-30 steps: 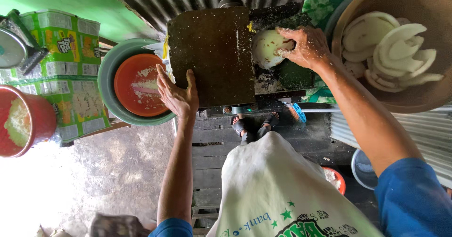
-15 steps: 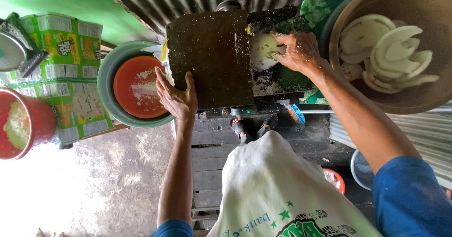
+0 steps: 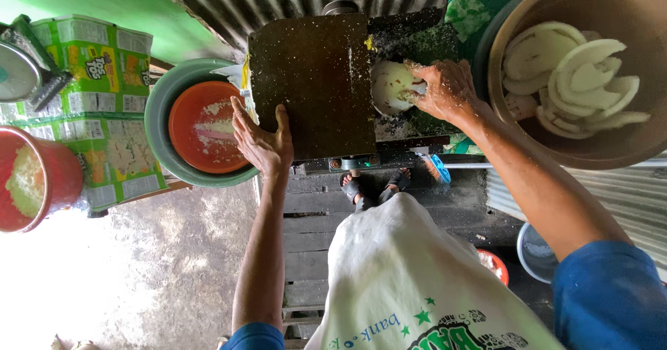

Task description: The person grates coconut halves against a manual rotary grater, letting the shredded coconut fall into a red bowl, and repeats this with several coconut halves. They then mix the grated coconut with a pink spoon, add a white powdery ingredient, and pour liquid from a plastic bag into a green basin.

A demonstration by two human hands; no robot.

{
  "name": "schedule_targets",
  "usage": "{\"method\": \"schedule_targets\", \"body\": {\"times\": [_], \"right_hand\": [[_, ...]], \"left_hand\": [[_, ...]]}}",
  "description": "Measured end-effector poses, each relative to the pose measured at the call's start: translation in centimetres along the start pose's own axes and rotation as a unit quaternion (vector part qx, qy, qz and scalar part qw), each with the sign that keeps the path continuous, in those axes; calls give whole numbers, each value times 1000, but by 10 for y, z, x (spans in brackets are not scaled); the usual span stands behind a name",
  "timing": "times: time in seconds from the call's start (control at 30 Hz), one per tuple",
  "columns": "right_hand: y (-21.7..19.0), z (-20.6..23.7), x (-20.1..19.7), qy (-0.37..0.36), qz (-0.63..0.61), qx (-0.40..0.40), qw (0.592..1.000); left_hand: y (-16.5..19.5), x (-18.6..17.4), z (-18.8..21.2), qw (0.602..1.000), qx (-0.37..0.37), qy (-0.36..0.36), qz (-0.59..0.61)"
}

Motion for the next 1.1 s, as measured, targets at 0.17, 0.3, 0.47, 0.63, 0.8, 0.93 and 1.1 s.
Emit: {"method": "schedule_targets", "body": {"times": [0.17,0.3,0.47,0.63,0.8,0.93,1.1], "right_hand": [[9,9,10,64,-7,-32,997],[9,12,13,83,6,-38,996],[7,9,11,13,1,4,1000],[1,10,8,11,16,2,1000],[0,7,12,-20,52,15,998],[-4,6,15,4,73,-15,997],[-8,6,18,-12,104,-17,994]], "left_hand": [[4,1,5,1000,-2,-3,7],[4,1,7,1000,8,3,11],[4,2,8,1000,9,5,13],[3,0,12,1000,7,0,11],[1,1,9,1000,-10,-15,-6],[-1,2,7,1000,-3,-8,-1],[-4,2,9,1000,3,-3,10]]}}
Point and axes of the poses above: each hand's wrist, its own z-axis away from the middle knuckle, its own x-axis out of the palm, y = z × x, the point moved 2 cm from there along -z, towards the middle knuckle, and after that the axes turned 2 degrees about z, right-handed, at the moved point
